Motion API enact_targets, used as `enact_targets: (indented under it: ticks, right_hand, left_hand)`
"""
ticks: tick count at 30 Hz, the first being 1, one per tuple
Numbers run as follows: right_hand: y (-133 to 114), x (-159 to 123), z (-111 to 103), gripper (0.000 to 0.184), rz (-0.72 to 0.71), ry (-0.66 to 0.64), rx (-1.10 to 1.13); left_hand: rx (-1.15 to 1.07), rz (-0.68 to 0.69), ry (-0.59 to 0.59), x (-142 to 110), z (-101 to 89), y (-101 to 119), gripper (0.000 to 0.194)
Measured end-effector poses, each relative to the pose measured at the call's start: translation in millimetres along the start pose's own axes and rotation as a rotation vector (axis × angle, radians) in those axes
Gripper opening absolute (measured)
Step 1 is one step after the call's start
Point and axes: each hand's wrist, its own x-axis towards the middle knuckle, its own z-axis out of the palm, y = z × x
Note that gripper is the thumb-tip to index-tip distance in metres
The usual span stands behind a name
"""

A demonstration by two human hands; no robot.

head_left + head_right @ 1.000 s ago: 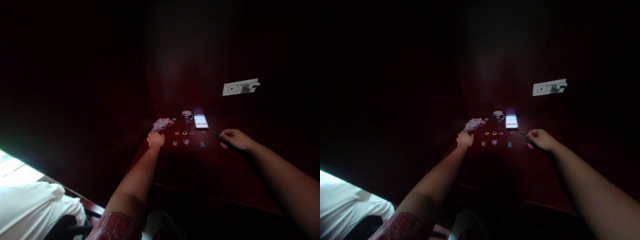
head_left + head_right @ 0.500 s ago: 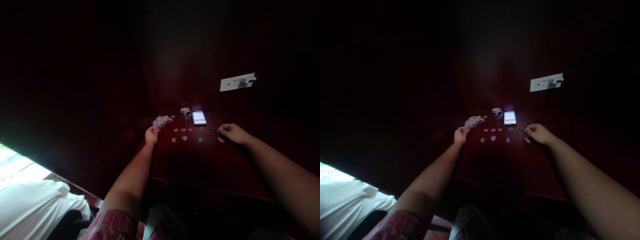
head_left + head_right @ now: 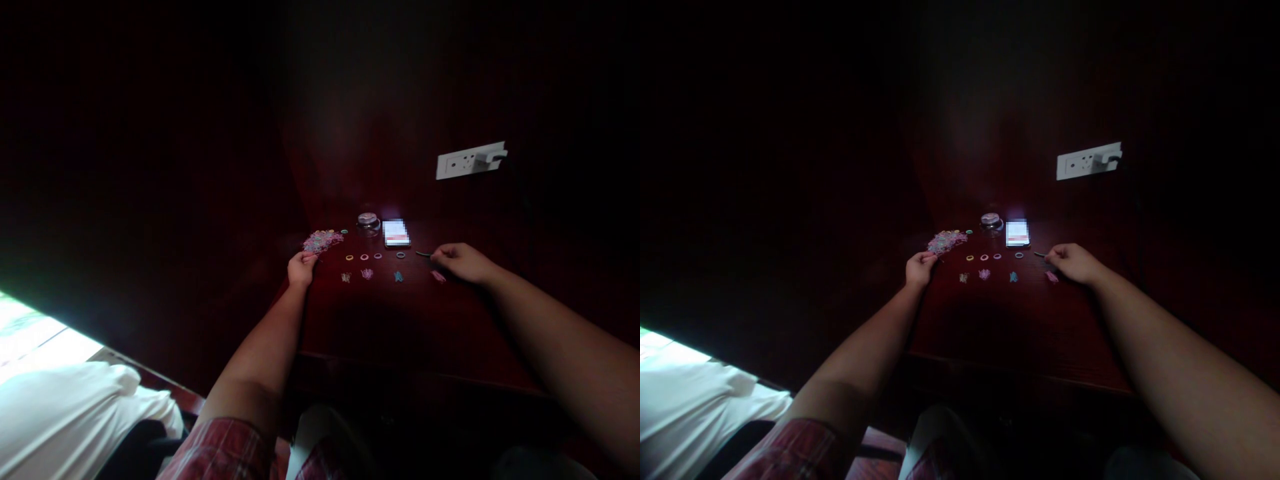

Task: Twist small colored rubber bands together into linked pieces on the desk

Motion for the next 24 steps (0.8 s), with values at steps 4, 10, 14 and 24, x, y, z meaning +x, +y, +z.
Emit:
enact_targets:
  ticks: [4,10,14,24]
  right_hand:
    - [-1.6,0.7,-1.1,0.028,0.013,0.003,-0.011]
    - [-0.1,2.0,-1.4,0.028,0.007,0.015,-0.048]
    - [2.8,3.2,-1.4,0.029,0.004,0.020,-0.064]
    - [3.5,3.1,-1.3,0.027,-0.011,0.019,-0.070]
  left_hand:
    - [0.023,-0.005,0.004,-1.7,-0.6,2.1,0.019]
    - [0.043,-0.009,0.005,-2.2,-0.7,2.8,0.018]
    - [0.052,-0.010,0.007,-0.5,-1.4,0.3,0.020]
    - [0.045,0.002,-0.006,1.4,-1.9,-3.0,0.024]
